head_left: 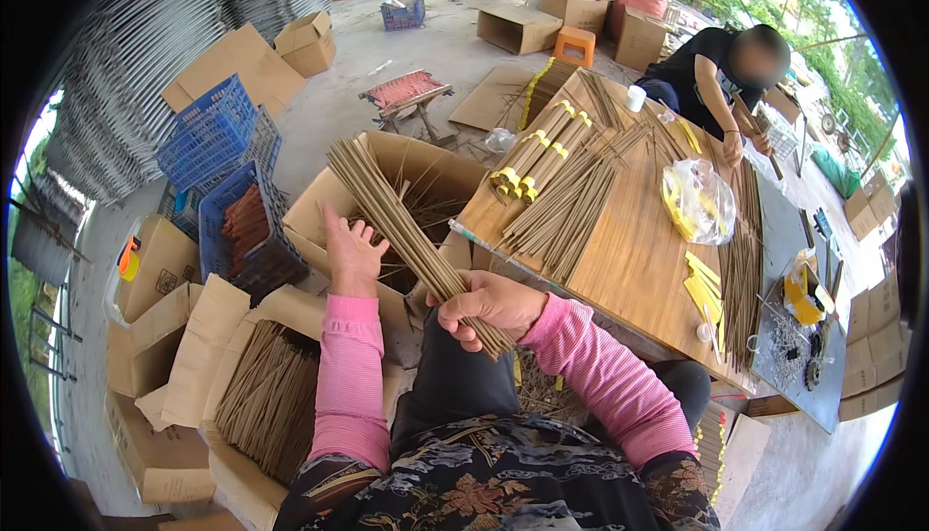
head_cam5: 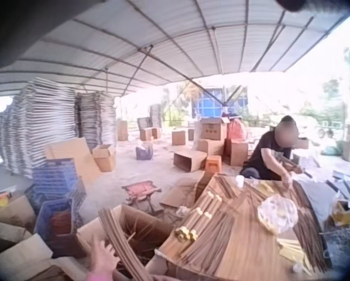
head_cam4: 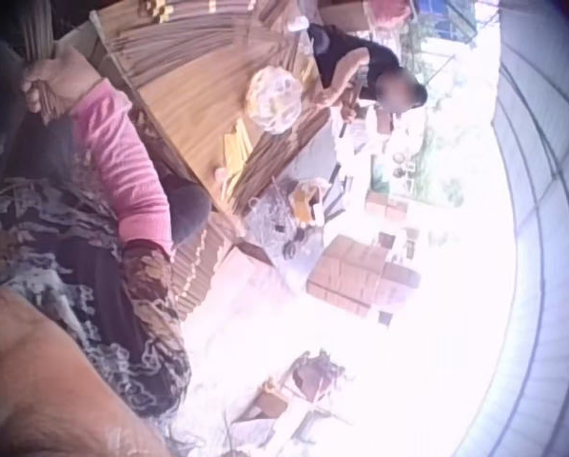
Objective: The person gathers thin wooden sticks from a cardboard box, aligns them into bundles, and secures the ends with yellow tape. The person repeatedly picks up sticks, aligns them, and wraps tape around the bundle ends before placing the finished bundles on the table.
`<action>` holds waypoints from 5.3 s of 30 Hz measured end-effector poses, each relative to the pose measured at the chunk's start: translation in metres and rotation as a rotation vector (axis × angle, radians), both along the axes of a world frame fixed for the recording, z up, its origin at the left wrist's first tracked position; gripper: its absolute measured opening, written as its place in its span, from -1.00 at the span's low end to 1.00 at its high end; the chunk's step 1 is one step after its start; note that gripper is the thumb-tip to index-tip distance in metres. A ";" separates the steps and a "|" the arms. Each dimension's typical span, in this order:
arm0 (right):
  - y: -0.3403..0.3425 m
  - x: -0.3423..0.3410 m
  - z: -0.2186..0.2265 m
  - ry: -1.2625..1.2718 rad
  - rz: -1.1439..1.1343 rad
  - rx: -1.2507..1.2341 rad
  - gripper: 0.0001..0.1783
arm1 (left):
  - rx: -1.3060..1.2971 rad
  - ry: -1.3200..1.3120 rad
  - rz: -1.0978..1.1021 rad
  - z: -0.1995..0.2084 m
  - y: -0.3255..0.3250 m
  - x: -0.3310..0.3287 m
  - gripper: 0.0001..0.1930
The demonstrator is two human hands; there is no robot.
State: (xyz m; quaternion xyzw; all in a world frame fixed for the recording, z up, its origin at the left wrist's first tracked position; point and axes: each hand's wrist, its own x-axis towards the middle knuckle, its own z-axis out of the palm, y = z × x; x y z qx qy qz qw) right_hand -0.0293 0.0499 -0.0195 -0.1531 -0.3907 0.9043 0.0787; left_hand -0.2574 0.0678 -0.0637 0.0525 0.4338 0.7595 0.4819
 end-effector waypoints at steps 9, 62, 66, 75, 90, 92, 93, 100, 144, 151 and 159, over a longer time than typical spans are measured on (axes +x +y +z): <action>-0.015 0.008 -0.018 -0.359 0.005 0.564 -0.73 | 0.489 -0.163 -0.396 0.014 -0.022 0.013 -0.47; -0.028 0.047 -0.003 -0.040 -0.155 0.330 -0.82 | 0.700 -0.111 -0.793 0.107 0.018 0.073 -0.76; -0.034 0.065 -0.008 -0.124 -0.315 0.436 -0.84 | 0.639 -0.016 -0.764 0.100 0.022 0.098 -0.63; -0.043 0.094 -0.017 -0.170 -0.405 0.493 -0.79 | 0.560 0.070 -0.860 0.097 0.023 0.126 -0.71; -0.032 0.107 -0.021 -0.176 -0.544 0.787 -0.74 | 0.771 -0.007 -0.841 0.128 0.022 0.145 -0.89; -0.020 0.115 -0.028 -0.148 -0.686 0.995 -0.73 | 0.850 0.046 -0.899 0.140 0.025 0.158 -0.90; -0.016 0.118 -0.028 -0.168 -0.724 0.999 -0.73 | 0.885 0.066 -0.934 0.147 0.027 0.165 -0.90; 0.025 0.160 -0.029 -0.254 -1.027 1.108 -0.76 | 1.044 0.294 -1.092 0.180 0.042 0.240 -0.81; -0.001 0.208 -0.039 -0.154 -1.184 0.984 -0.81 | 0.834 0.429 -1.159 0.129 0.047 0.281 -0.77; -0.008 0.203 -0.037 -0.053 -1.226 1.215 -0.79 | 0.843 0.417 -1.172 0.137 0.039 0.272 -0.78; -0.017 0.202 -0.030 -0.216 -1.193 1.588 -0.71 | 0.843 0.383 -1.177 0.142 0.034 0.265 -0.77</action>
